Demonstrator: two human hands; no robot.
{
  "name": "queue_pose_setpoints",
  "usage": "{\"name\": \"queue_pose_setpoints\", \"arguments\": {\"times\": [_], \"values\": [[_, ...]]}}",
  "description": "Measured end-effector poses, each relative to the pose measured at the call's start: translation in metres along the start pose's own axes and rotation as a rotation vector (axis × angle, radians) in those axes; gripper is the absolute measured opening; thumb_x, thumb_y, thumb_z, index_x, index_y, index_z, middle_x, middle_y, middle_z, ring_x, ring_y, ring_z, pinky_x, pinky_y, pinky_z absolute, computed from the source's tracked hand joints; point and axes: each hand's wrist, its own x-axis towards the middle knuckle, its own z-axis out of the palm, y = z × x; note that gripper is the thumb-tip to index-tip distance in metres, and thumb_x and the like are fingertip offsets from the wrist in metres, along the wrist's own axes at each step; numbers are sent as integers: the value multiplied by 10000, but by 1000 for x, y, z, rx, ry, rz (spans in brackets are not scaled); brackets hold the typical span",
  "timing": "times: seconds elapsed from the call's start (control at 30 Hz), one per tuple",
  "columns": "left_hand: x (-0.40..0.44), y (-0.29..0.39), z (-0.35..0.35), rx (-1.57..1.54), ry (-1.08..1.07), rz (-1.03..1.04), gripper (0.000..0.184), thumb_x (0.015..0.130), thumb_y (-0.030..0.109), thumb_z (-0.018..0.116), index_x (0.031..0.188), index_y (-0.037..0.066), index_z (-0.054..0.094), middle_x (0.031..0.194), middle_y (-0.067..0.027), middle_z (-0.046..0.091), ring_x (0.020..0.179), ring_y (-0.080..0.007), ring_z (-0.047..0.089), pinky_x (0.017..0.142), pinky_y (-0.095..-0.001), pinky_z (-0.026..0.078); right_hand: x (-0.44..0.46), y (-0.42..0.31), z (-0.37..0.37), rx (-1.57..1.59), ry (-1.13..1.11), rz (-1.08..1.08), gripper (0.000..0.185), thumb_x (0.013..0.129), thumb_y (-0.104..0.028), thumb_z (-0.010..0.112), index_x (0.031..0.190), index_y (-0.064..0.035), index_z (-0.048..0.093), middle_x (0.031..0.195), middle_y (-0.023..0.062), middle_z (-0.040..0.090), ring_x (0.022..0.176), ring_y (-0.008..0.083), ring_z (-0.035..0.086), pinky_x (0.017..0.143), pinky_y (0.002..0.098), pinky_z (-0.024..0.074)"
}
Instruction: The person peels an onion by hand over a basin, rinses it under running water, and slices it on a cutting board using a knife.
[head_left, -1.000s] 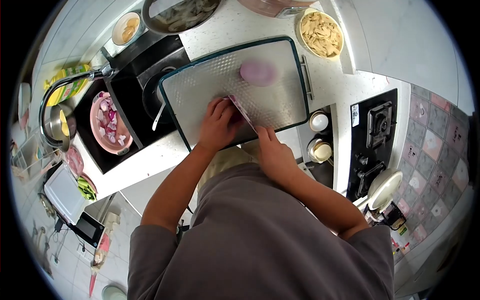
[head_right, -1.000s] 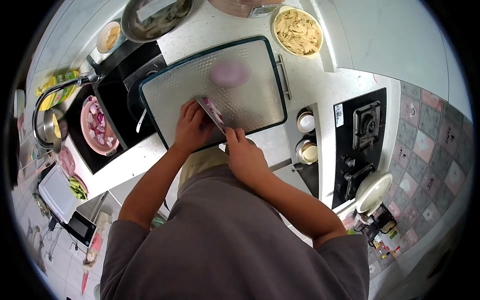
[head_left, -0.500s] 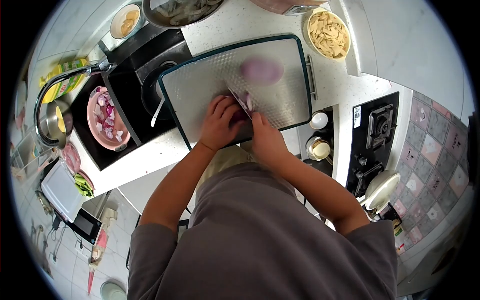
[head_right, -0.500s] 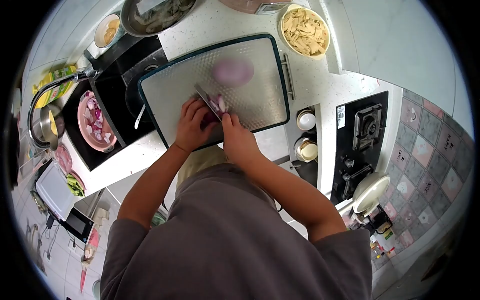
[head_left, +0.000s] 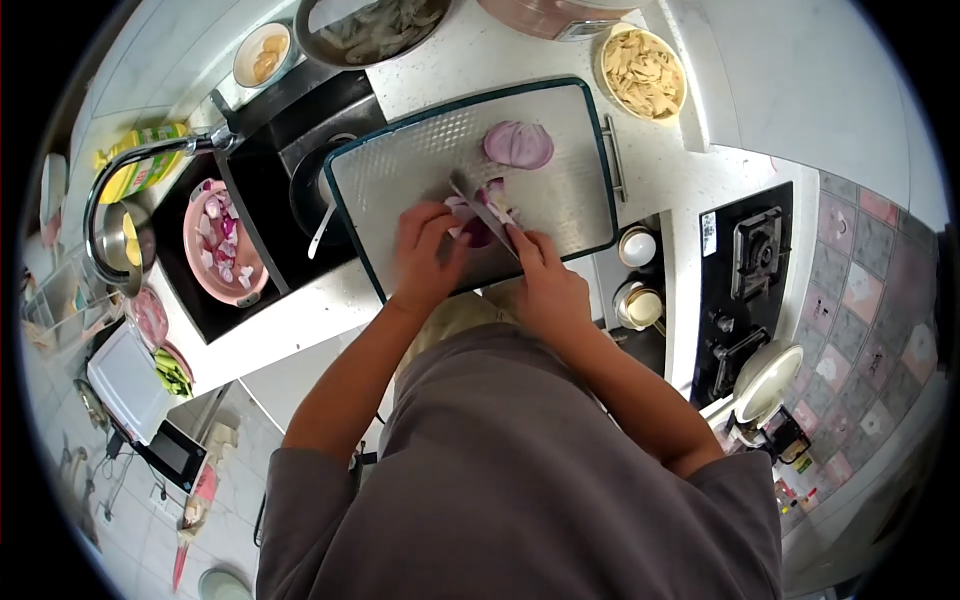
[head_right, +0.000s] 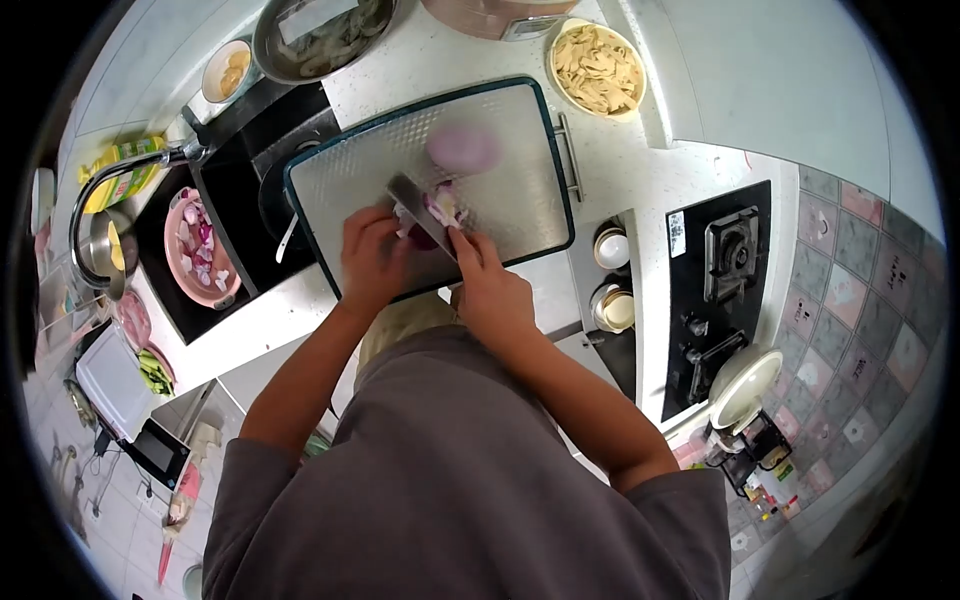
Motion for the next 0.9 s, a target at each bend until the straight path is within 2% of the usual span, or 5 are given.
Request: {"name": "queue_pose_setpoints", "arguments": {"times": [0.13,0.27,0.37,0.8,0.9], "values": [[35,30,-32,69,-37,154,223,770,99,802,956,127,682,1025,-33,659,999,-277,620,858,-383,470,-7,4,-8,-50,0,-5,625,786,-82,678,1389,-159,535,1306,91,541,799,340,703,648,453,577],[68,28,-23,180,-658,139,124,808,202,783,871,143,695,944,-40,690,914,-279,658,820,-420,488,-9,9,-7,-51,13,-27,591,798,-93,685,1371,-169,562,1268,82,543,834,315,703,659,431,581],[86,20,-5,168,-921,-15,168,808,207,789,874,105,673,927,-83,693,882,-311,663,771,-439,508,-13,15,-8,-25,70,-83,559,806,-97,694,1349,-178,589,1248,71,549,830,303,701,669,417,582],[91,-2,32,179,-686,-107,152,878,216,705,915,71,678,918,-145,696,870,-367,667,755,-470,521,-25,27,-12,34,48,-112,456,812,-101,695,1251,-225,675,1199,31,583,738,293,693,643,427,572],[92,-1,3,39,-605,-133,109,906,142,705,953,51,671,947,-105,711,828,-295,689,714,-388,535,-27,31,-18,96,0,-79,443,840,-124,697,1275,-200,653,1199,68,598,775,332,693,680,432,576]]}}
